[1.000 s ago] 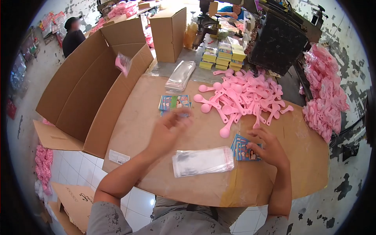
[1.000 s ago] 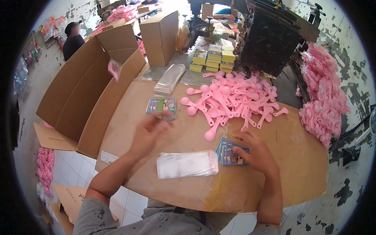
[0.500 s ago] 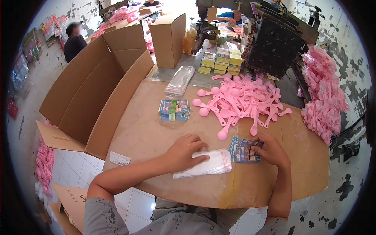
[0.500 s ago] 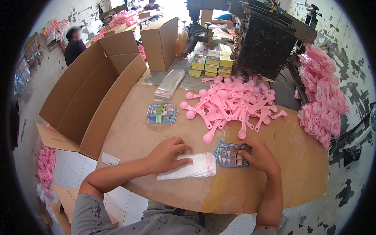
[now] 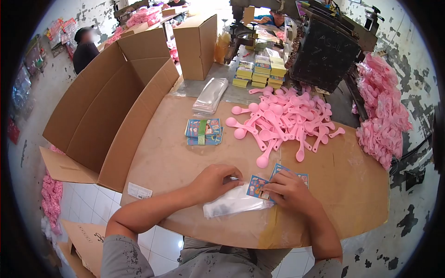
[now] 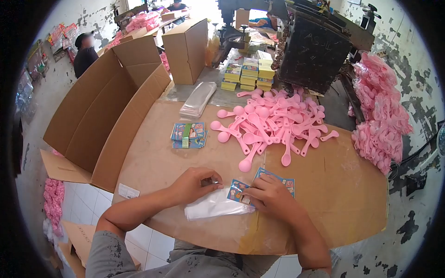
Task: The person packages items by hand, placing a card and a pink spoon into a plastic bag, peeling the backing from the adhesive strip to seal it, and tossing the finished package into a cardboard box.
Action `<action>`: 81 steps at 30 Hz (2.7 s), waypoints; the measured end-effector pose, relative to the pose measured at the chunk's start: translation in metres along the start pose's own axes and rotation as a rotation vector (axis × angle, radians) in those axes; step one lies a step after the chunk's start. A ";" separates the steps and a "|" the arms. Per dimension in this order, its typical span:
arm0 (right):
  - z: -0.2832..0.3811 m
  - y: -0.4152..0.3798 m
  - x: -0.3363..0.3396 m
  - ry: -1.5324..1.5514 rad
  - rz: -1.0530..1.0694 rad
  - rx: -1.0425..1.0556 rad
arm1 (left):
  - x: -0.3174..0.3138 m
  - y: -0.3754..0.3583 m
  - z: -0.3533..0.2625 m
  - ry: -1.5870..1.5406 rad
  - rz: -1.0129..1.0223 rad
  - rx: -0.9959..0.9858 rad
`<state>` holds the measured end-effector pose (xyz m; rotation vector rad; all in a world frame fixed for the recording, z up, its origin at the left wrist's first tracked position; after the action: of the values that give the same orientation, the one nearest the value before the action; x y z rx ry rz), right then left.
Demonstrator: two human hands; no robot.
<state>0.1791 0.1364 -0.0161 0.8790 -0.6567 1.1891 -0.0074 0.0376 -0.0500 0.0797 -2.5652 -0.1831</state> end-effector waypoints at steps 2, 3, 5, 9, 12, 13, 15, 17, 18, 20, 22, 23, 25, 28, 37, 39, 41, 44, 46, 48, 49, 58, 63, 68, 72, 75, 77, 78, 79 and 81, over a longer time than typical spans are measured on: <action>0.004 0.001 -0.003 -0.119 -0.044 0.058 | 0.005 -0.001 0.003 -0.047 0.017 0.056; 0.005 0.002 -0.001 -0.114 -0.046 0.057 | 0.007 -0.001 0.005 -0.072 0.028 0.085; 0.005 0.001 0.004 -0.100 -0.047 0.047 | 0.010 -0.002 0.017 -0.396 -0.018 0.114; -0.015 -0.006 0.007 0.174 -0.080 -0.147 | 0.022 0.004 0.019 -0.728 0.000 0.210; -0.024 -0.010 0.009 0.291 -0.176 -0.299 | 0.020 0.001 0.011 -0.775 0.040 0.256; -0.032 -0.016 0.003 0.375 -0.222 -0.359 | 0.017 0.001 0.010 -0.773 0.059 0.271; -0.038 -0.019 0.001 0.536 -0.317 -0.408 | 0.010 0.000 0.013 -0.778 0.070 0.261; -0.038 -0.017 0.002 0.694 -0.416 -0.385 | 0.005 -0.001 0.014 -0.765 0.067 0.246; -0.037 -0.016 0.003 0.715 -0.434 -0.373 | 0.004 -0.001 0.014 -0.748 0.056 0.235; -0.034 -0.014 0.006 0.757 -0.468 -0.346 | 0.002 -0.002 0.013 -0.722 0.051 0.233; -0.030 -0.014 0.006 0.743 -0.471 -0.335 | 0.001 -0.003 0.011 -0.702 0.060 0.253; -0.029 -0.014 0.006 0.737 -0.471 -0.330 | 0.001 -0.003 0.010 -0.700 0.056 0.251; -0.026 -0.012 0.009 0.446 -0.305 -0.198 | 0.000 -0.004 0.009 -0.697 0.050 0.247; -0.009 -0.001 0.010 0.206 -0.187 -0.048 | -0.004 -0.005 0.003 -0.670 0.066 0.229; -0.003 0.001 -0.005 0.562 -0.314 -0.295 | -0.018 -0.010 -0.016 -0.504 0.171 0.126; 0.003 0.006 -0.003 0.373 -0.192 -0.132 | -0.020 -0.012 -0.013 -0.541 0.190 0.187; 0.009 0.017 0.001 0.241 -0.118 0.065 | -0.020 -0.011 -0.012 -0.561 0.192 0.211; -0.055 0.004 0.047 0.206 -0.462 -0.397 | -0.019 -0.012 -0.011 -0.586 0.176 0.213; -0.098 -0.006 0.066 0.046 -0.538 -0.564 | -0.018 -0.010 -0.007 -0.614 0.171 0.231; -0.124 -0.013 0.069 -0.061 -0.468 -0.617 | -0.019 -0.010 -0.001 -0.674 0.169 0.220; -0.138 -0.018 0.065 0.067 -0.512 -0.600 | -0.019 -0.010 0.000 -0.705 0.166 0.215; -0.013 0.027 0.032 0.833 -0.378 -0.372 | -0.010 -0.011 -0.012 -0.785 0.076 0.170; 0.009 0.043 0.039 0.836 -0.537 -0.251 | -0.013 -0.012 -0.013 -0.733 0.101 0.178; 0.012 0.042 0.017 0.761 -0.554 -0.274 | -0.011 -0.011 -0.016 -0.719 0.112 0.141; 0.004 0.035 -0.008 0.830 -0.548 -0.168 | -0.016 -0.010 -0.009 -0.812 0.078 0.123; 0.000 0.036 -0.005 0.534 -0.237 0.022 | -0.011 -0.011 -0.013 -0.834 0.114 0.160; 0.009 0.043 0.009 0.745 -0.265 -0.072 | -0.010 -0.011 -0.013 -0.854 0.148 0.169; 0.013 0.044 0.015 0.937 -0.328 -0.170 | -0.010 -0.011 -0.013 -0.877 0.161 0.142; 0.026 0.048 0.020 0.771 -0.279 -0.099 | -0.011 -0.011 -0.014 -0.899 0.175 0.115; 0.049 0.055 0.026 0.438 -0.182 0.045 | -0.012 -0.012 -0.021 -0.921 0.220 0.080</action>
<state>0.1336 0.1143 0.0434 0.6686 -0.1913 1.1831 0.0141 0.0246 -0.0411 -0.3338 -3.4650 -0.0252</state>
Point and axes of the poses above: each hand's wrist, its own y-axis towards the middle knuckle, its own x-axis out of the back of the hand, z = x × y, the point moved 7 cm from there along y, towards the middle knuckle, and after that the axes turned 4 degrees about z, right-handed, at the moved point
